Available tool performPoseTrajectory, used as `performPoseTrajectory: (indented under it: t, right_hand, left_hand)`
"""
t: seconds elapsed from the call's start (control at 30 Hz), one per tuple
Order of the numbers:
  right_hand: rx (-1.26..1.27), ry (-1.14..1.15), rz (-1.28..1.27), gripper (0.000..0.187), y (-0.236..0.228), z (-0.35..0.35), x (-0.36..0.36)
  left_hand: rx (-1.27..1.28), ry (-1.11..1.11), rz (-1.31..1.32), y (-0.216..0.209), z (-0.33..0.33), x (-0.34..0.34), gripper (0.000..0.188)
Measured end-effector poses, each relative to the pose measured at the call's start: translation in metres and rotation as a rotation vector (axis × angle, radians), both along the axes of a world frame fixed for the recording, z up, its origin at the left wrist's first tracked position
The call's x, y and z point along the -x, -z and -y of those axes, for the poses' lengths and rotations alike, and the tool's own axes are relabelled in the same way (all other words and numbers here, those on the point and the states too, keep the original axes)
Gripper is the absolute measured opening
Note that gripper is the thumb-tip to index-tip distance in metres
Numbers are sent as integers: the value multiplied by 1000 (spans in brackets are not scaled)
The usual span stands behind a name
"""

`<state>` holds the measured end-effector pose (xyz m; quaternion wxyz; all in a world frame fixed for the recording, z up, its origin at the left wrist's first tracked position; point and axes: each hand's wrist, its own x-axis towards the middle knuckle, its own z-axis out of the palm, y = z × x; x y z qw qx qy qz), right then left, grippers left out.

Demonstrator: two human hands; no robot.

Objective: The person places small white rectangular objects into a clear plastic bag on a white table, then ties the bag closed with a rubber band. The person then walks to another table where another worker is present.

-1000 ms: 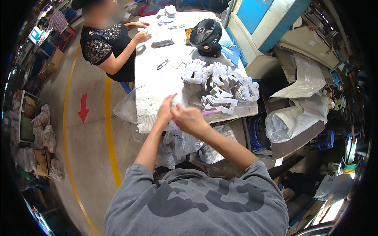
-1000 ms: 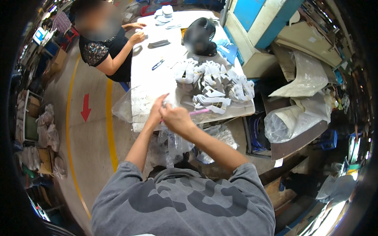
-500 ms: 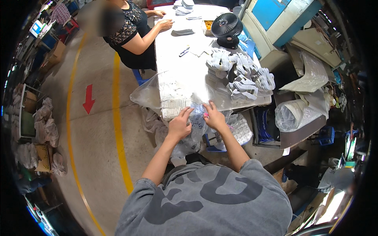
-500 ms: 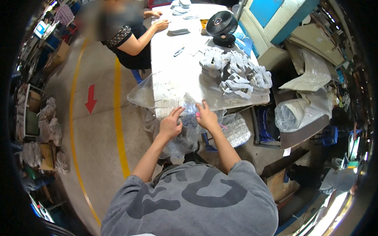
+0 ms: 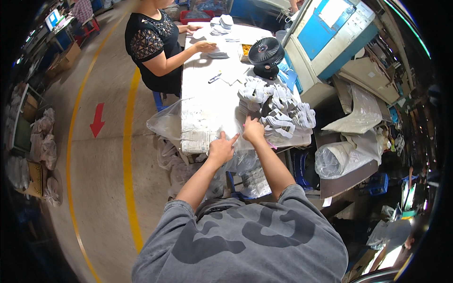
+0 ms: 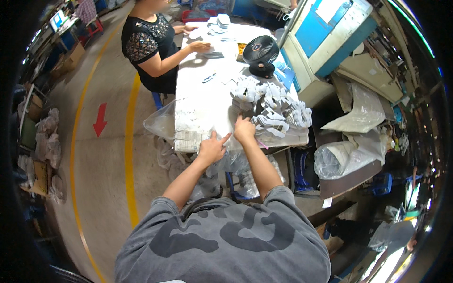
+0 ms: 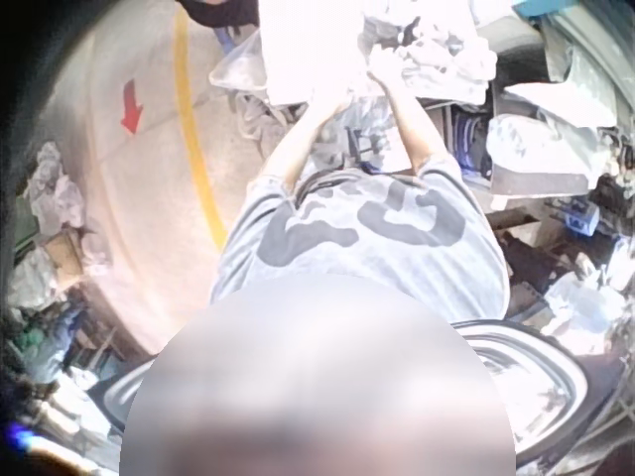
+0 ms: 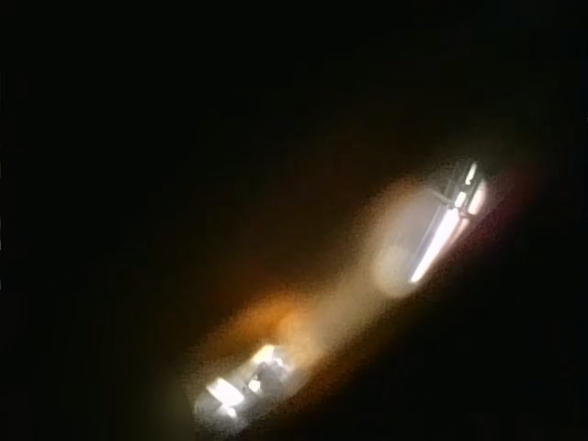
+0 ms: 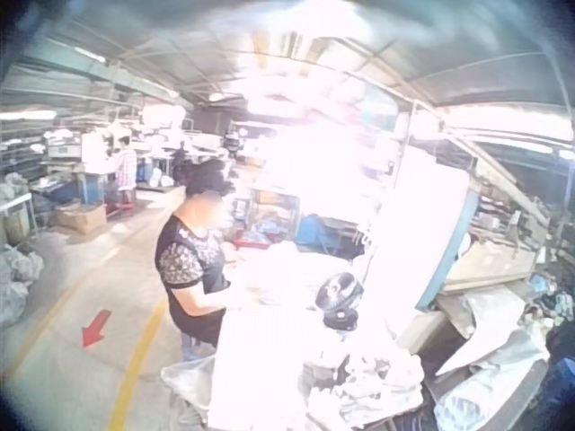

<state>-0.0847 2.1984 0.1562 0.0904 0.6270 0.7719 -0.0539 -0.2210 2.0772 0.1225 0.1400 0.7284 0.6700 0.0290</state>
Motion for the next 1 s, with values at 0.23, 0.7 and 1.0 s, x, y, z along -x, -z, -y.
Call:
performPoseTrajectory:
  t: [0.23, 0.7, 1.0]
  right_hand:
    - [-109, -15, -117, 61, 35, -10, -10]
    - [-148, -57, -342, 61, -38, 9, -58]
    - [-16, -84, -331, 65, -13, 7, -40]
  left_hand:
    - [-143, -23, -49, 19, -9, -18, 66]
    - [-5, 1, 20, 27, -63, -62, 75]
    - [-66, 47, 390, 45, -79, -44, 46]
